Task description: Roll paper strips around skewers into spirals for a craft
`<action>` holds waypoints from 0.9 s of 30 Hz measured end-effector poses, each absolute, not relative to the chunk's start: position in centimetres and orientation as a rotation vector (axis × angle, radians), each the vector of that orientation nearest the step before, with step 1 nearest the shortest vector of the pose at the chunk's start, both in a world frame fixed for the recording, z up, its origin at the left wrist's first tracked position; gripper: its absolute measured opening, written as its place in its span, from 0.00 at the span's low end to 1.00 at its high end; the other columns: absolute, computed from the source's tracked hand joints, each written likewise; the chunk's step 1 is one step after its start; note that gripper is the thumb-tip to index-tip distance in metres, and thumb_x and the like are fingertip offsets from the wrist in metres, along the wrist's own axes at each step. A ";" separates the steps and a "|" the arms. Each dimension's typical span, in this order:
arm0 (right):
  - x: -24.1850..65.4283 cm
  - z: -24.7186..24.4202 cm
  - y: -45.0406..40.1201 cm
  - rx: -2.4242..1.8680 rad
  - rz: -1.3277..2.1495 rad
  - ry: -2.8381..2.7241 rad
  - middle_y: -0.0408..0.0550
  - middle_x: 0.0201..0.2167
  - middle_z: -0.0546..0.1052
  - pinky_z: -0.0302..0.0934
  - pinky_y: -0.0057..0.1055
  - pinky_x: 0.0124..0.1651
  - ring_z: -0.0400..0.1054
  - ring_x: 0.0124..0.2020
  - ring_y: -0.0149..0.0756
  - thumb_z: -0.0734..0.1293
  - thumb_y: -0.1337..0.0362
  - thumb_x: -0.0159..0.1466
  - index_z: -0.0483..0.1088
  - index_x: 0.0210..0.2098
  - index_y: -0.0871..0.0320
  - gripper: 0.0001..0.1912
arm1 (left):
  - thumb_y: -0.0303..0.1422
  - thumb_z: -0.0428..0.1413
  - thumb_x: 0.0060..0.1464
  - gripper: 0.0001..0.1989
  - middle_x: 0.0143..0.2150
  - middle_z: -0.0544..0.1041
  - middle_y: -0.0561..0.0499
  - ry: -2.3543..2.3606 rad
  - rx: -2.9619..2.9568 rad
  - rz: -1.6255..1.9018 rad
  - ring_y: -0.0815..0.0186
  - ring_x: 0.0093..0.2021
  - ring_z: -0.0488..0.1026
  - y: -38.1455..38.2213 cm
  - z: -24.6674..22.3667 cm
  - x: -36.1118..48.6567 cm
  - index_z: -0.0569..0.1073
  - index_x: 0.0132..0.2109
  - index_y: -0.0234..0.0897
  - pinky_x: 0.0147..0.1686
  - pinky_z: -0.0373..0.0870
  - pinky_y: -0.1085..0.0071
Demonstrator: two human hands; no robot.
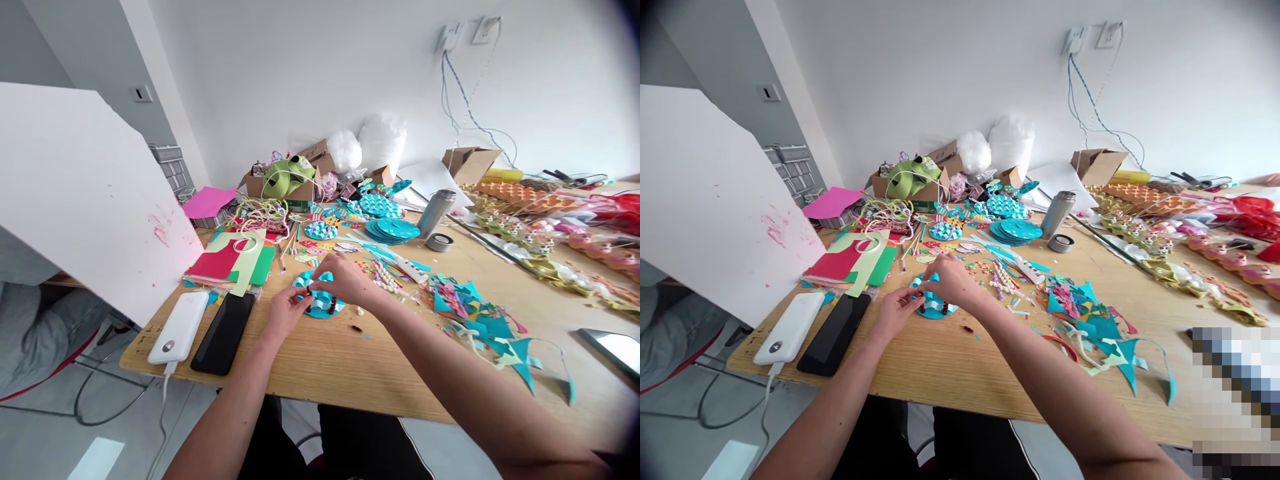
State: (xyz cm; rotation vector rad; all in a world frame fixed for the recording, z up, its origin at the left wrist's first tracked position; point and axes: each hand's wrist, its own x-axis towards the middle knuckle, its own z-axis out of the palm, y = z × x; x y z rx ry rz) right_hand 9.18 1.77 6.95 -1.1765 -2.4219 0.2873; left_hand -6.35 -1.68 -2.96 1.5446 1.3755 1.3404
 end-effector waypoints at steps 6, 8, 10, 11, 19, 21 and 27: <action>7.3 7.1 3.0 -1.266 0.344 -2.676 0.48 0.29 0.77 0.55 0.25 0.33 0.67 0.36 0.37 0.65 0.59 0.57 0.76 0.31 0.57 0.10 | 0.34 0.57 0.46 0.06 0.28 0.76 0.51 1.345 1.618 1.402 0.68 0.26 0.69 -1.5 -3.2 -6.3 0.76 0.32 0.37 0.26 0.66 0.72; 6.9 7.0 3.0 -1.298 0.329 -2.700 0.49 0.29 0.77 0.54 0.25 0.31 0.68 0.34 0.36 0.64 0.62 0.57 0.76 0.30 0.59 0.09 | 0.35 0.57 0.46 0.06 0.28 0.75 0.50 1.341 1.627 1.414 0.68 0.27 0.69 -1.4 -3.3 -6.3 0.75 0.31 0.37 0.26 0.66 0.72; 6.6 7.0 3.0 -1.317 0.310 -2.712 0.50 0.30 0.78 0.53 0.25 0.31 0.68 0.35 0.37 0.64 0.63 0.57 0.76 0.30 0.60 0.10 | 0.35 0.57 0.46 0.06 0.28 0.75 0.51 1.342 1.623 1.412 0.68 0.26 0.69 -1.3 -3.4 -6.2 0.75 0.31 0.37 0.26 0.66 0.73; 6.5 7.1 3.0 -1.327 0.297 -2.721 0.51 0.30 0.78 0.53 0.26 0.32 0.68 0.36 0.38 0.63 0.62 0.58 0.76 0.30 0.60 0.11 | 0.35 0.57 0.47 0.06 0.28 0.75 0.51 1.342 1.622 1.410 0.69 0.26 0.69 -1.3 -3.5 -6.2 0.75 0.31 0.37 0.25 0.66 0.73; 5.9 7.3 3.0 -1.347 0.202 -2.816 0.55 0.32 0.77 0.54 0.30 0.39 0.67 0.41 0.43 0.61 0.59 0.60 0.75 0.28 0.61 0.15 | 0.36 0.57 0.47 0.07 0.26 0.74 0.51 1.319 1.622 1.435 0.69 0.24 0.68 -0.9 -4.3 -6.3 0.73 0.29 0.37 0.24 0.64 0.73; 5.8 7.3 3.0 -1.351 0.199 -2.837 0.55 0.33 0.77 0.55 0.30 0.38 0.68 0.40 0.42 0.60 0.60 0.60 0.75 0.27 0.61 0.15 | 0.37 0.57 0.47 0.08 0.25 0.73 0.52 1.320 1.615 1.434 0.69 0.23 0.68 -0.8 -4.4 -6.3 0.73 0.28 0.37 0.23 0.64 0.73; 5.4 7.0 3.3 -1.358 0.186 -2.884 0.59 0.32 0.77 0.56 0.31 0.37 0.69 0.38 0.44 0.60 0.64 0.60 0.75 0.28 0.63 0.14 | 0.38 0.56 0.48 0.08 0.25 0.73 0.52 1.341 1.620 1.430 0.69 0.24 0.68 -0.9 -4.2 -6.3 0.73 0.27 0.37 0.23 0.65 0.73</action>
